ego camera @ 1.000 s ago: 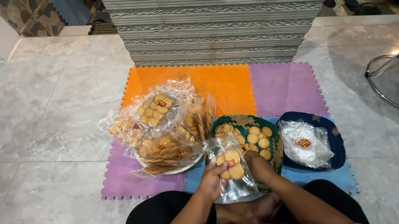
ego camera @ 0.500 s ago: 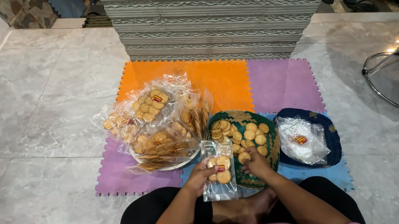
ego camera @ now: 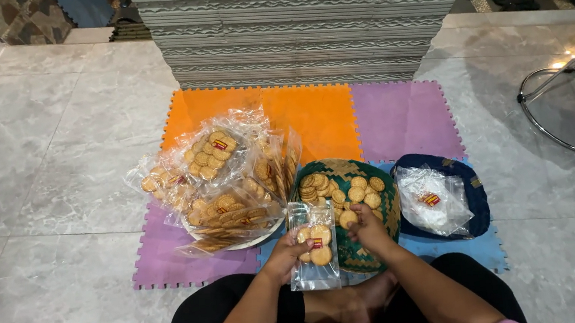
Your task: A person is manually packing small round cookies from a basket into clear plastic bags while sitting on the floor.
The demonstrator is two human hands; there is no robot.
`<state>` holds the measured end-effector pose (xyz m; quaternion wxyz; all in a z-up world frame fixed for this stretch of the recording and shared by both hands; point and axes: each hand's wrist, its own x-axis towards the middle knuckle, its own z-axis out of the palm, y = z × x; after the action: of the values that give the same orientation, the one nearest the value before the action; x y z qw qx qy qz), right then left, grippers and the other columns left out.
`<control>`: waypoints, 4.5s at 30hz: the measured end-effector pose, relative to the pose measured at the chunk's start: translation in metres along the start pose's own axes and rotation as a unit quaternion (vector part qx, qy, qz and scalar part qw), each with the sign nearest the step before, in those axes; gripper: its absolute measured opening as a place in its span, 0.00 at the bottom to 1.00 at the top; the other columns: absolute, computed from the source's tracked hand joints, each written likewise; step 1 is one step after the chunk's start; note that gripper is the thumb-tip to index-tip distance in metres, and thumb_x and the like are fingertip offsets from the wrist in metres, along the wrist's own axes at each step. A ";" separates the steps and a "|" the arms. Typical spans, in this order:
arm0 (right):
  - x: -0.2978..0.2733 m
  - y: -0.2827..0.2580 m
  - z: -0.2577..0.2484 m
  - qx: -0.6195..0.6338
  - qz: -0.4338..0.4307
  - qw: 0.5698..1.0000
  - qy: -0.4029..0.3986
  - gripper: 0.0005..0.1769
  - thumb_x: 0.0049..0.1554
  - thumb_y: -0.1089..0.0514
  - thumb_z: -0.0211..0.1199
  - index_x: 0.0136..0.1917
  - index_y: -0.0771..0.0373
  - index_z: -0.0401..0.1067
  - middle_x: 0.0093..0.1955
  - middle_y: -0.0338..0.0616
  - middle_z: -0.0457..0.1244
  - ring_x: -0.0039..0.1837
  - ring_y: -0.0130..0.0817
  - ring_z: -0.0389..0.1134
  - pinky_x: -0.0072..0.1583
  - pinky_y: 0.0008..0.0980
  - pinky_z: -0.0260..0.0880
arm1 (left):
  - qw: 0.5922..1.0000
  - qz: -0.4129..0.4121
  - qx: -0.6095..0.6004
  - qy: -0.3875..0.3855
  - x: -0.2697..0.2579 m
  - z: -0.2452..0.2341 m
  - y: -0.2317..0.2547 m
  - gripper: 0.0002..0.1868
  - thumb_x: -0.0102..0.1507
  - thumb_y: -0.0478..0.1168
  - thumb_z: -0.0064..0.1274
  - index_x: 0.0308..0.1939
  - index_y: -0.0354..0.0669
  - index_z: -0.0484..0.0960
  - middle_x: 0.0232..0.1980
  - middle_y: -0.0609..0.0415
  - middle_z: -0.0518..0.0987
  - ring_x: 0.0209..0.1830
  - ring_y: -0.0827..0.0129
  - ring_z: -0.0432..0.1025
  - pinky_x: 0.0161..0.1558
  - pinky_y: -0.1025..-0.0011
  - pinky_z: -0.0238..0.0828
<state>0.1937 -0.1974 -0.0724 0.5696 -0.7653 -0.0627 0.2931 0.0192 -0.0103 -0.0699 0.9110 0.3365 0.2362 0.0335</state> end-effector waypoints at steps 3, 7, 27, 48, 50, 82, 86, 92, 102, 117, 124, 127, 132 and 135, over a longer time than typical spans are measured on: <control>-0.012 -0.017 0.002 0.044 -0.014 0.999 0.003 0.25 0.60 0.70 0.54 0.69 0.74 0.56 0.45 0.53 0.59 0.38 0.33 0.68 0.37 0.24 0.76 | 1.000 0.003 -0.001 -0.007 0.011 -0.009 -0.006 0.31 0.58 0.26 0.61 0.65 0.35 0.72 0.51 0.38 0.82 0.43 0.49 0.81 0.40 0.55 0.84; -0.014 -0.028 -0.006 0.093 0.019 0.995 0.005 0.24 0.62 0.69 0.53 0.71 0.66 0.61 0.44 0.49 0.59 0.38 0.36 0.69 0.37 0.30 0.78 | 1.000 0.005 0.003 -0.008 0.015 -0.013 -0.007 0.31 0.57 0.26 0.63 0.64 0.36 0.73 0.48 0.40 0.82 0.40 0.52 0.82 0.39 0.57 0.84; -0.010 -0.055 -0.013 0.034 -0.144 0.986 -0.079 0.16 0.66 0.60 0.54 0.67 0.60 0.62 0.41 0.48 0.69 0.38 0.30 0.67 0.40 0.29 0.70 | 0.963 -0.028 0.223 -0.146 0.000 0.016 0.007 0.31 0.56 0.32 0.67 0.64 0.41 0.78 0.46 0.54 0.81 0.41 0.75 0.76 0.43 0.78 0.80; -0.052 -0.135 -0.022 -0.132 -0.073 0.954 -0.260 0.15 0.60 0.65 0.60 0.60 0.62 0.68 0.47 0.49 0.71 0.46 0.32 0.67 0.48 0.31 0.66 | 0.934 -0.029 0.307 -0.183 -0.007 0.037 0.050 0.29 0.57 0.32 0.67 0.62 0.41 0.78 0.44 0.50 0.82 0.37 0.71 0.76 0.39 0.73 0.78; -0.046 -0.134 -0.022 -0.122 -0.062 0.954 -0.268 0.15 0.58 0.65 0.62 0.59 0.63 0.70 0.46 0.47 0.71 0.43 0.29 0.65 0.45 0.27 0.64 | 0.933 -0.033 0.307 -0.184 -0.010 0.036 0.047 0.30 0.56 0.32 0.67 0.62 0.40 0.78 0.44 0.51 0.82 0.37 0.72 0.76 0.38 0.74 0.78; 0.012 0.055 -0.022 -0.689 -0.089 0.702 -0.155 0.16 0.62 0.54 0.46 0.60 0.60 0.64 0.58 0.56 0.63 0.58 0.55 0.67 0.59 0.52 0.68 | 0.986 -0.036 0.134 -0.087 -0.013 0.023 0.030 0.22 0.65 0.31 0.53 0.63 0.30 0.73 0.52 0.45 0.81 0.45 0.67 0.76 0.49 0.73 0.73; 0.025 0.054 -0.023 -0.638 -0.035 0.754 -0.154 0.23 0.61 0.55 0.46 0.66 0.68 0.61 0.58 0.62 0.62 0.55 0.58 0.70 0.54 0.56 0.72 | 0.991 -0.015 0.114 -0.062 0.002 0.018 0.019 0.20 0.62 0.30 0.58 0.58 0.32 0.77 0.46 0.46 0.81 0.40 0.65 0.78 0.44 0.70 0.77; 0.013 0.034 -0.023 -0.622 -0.041 0.753 -0.211 0.23 0.63 0.59 0.45 0.68 0.68 0.66 0.55 0.62 0.68 0.58 0.58 0.71 0.56 0.52 0.74 | 0.995 0.019 0.098 -0.031 -0.004 0.018 0.011 0.19 0.58 0.31 0.64 0.52 0.33 0.80 0.37 0.48 0.82 0.32 0.65 0.80 0.35 0.67 0.81; -0.012 -0.030 -0.026 -0.323 0.058 0.941 -0.089 0.17 0.63 0.56 0.54 0.64 0.43 0.72 0.32 0.43 0.70 0.35 0.39 0.75 0.40 0.30 0.75 | 0.995 0.050 0.079 -0.030 -0.008 0.032 0.025 0.20 0.57 0.31 0.64 0.52 0.33 0.80 0.38 0.47 0.82 0.33 0.64 0.81 0.35 0.66 0.81; -0.038 -0.167 -0.037 0.208 -0.063 0.973 -0.073 0.25 0.58 0.64 0.66 0.67 0.61 0.66 0.42 0.35 0.63 0.38 0.25 0.69 0.38 0.19 0.75 | 0.974 0.064 0.188 -0.113 -0.017 0.068 0.069 0.23 0.57 0.34 0.66 0.55 0.38 0.79 0.42 0.54 0.82 0.37 0.71 0.78 0.39 0.73 0.80; -0.015 -0.146 -0.032 0.154 -0.104 0.976 -0.114 0.21 0.56 0.63 0.70 0.60 0.67 0.67 0.40 0.44 0.66 0.37 0.31 0.72 0.37 0.22 0.76 | 0.973 0.055 0.182 -0.132 -0.017 0.078 0.070 0.24 0.57 0.34 0.67 0.56 0.37 0.79 0.42 0.52 0.82 0.38 0.71 0.79 0.39 0.72 0.80; -0.019 -0.152 -0.033 0.092 -0.135 0.978 -0.128 0.20 0.56 0.66 0.69 0.60 0.67 0.68 0.40 0.45 0.66 0.38 0.31 0.72 0.37 0.23 0.76 | 0.968 0.043 0.201 -0.145 -0.018 0.078 0.072 0.25 0.57 0.33 0.67 0.58 0.38 0.79 0.45 0.51 0.83 0.40 0.69 0.77 0.42 0.72 0.78; -0.047 -0.182 -0.041 -0.142 -0.207 0.953 -0.172 0.13 0.53 0.62 0.72 0.53 0.61 0.80 0.40 0.41 0.66 0.45 0.33 0.68 0.51 0.33 0.71 | 0.961 0.046 0.227 -0.148 -0.020 0.080 0.070 0.22 0.60 0.32 0.64 0.58 0.38 0.79 0.46 0.50 0.82 0.41 0.68 0.77 0.43 0.71 0.77; -0.066 -0.201 -0.047 -0.252 -0.224 0.918 -0.211 0.12 0.54 0.59 0.70 0.53 0.58 0.81 0.41 0.47 0.71 0.50 0.44 0.72 0.57 0.44 0.70 | 0.963 0.049 0.226 -0.137 -0.016 0.075 0.068 0.23 0.59 0.33 0.64 0.59 0.38 0.79 0.46 0.52 0.81 0.41 0.69 0.77 0.44 0.71 0.78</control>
<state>0.2117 -0.1964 0.1436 0.3818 -0.7703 -0.4226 0.2869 0.0458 -0.0063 0.0293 0.8320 0.5463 0.0935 -0.0229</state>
